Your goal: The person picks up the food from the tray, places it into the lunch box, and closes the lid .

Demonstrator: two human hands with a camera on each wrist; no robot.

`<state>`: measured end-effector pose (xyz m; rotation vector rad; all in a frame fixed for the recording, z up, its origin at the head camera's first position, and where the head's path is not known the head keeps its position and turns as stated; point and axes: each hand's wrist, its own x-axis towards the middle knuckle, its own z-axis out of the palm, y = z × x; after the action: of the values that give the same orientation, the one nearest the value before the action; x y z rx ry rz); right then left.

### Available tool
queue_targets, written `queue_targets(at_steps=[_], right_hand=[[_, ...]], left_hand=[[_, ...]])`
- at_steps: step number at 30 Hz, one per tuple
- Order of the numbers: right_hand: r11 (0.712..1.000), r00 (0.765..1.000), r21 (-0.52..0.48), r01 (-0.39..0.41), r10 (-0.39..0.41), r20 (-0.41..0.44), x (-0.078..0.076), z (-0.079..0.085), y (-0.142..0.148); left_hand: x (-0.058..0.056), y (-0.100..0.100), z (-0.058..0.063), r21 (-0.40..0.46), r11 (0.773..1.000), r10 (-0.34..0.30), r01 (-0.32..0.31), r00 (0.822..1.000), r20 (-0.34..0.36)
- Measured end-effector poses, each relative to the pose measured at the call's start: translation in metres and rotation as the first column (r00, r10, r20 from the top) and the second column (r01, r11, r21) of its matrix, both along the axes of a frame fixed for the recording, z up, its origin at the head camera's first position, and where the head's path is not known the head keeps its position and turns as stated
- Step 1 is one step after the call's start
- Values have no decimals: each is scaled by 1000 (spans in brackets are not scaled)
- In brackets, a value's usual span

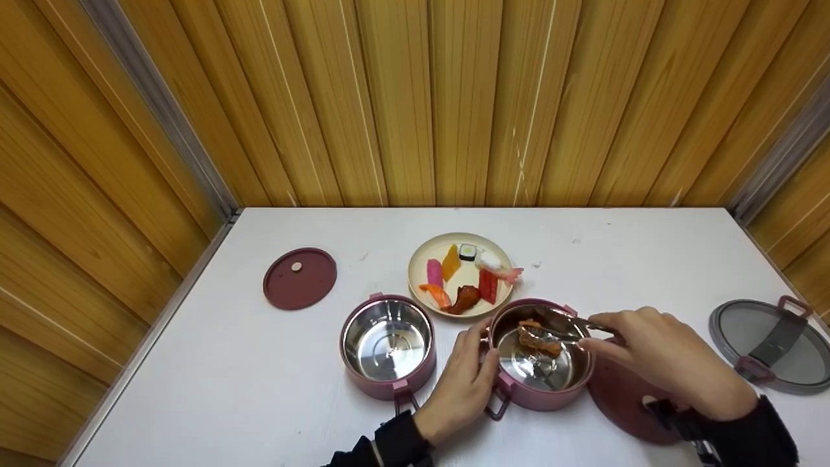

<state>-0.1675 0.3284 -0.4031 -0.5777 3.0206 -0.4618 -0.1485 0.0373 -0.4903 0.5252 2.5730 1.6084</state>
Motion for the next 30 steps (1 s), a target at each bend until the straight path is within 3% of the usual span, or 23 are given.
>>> queue_targets(at_steps=[6, 15, 25, 30], right_hand=[[1000, 1000, -5, -2, 2, 13, 0, 2, 0], [1000, 999, -9, 4, -4, -34, 3, 6, 4], [998, 996, 14, 55, -54, -69, 4, 17, 2], [999, 994, 14, 40, -39, -101, 1, 17, -2]], left_hand=[[-1, -1, -1, 3, 1000, -1, 1, 1000, 5], [-1, -3, 1, 19, 1000, -1, 2, 999, -36], [-3, -2, 1, 10, 1000, 4, -4, 1000, -1], [-2, -2, 1, 10, 1000, 4, -4, 1000, 1]])
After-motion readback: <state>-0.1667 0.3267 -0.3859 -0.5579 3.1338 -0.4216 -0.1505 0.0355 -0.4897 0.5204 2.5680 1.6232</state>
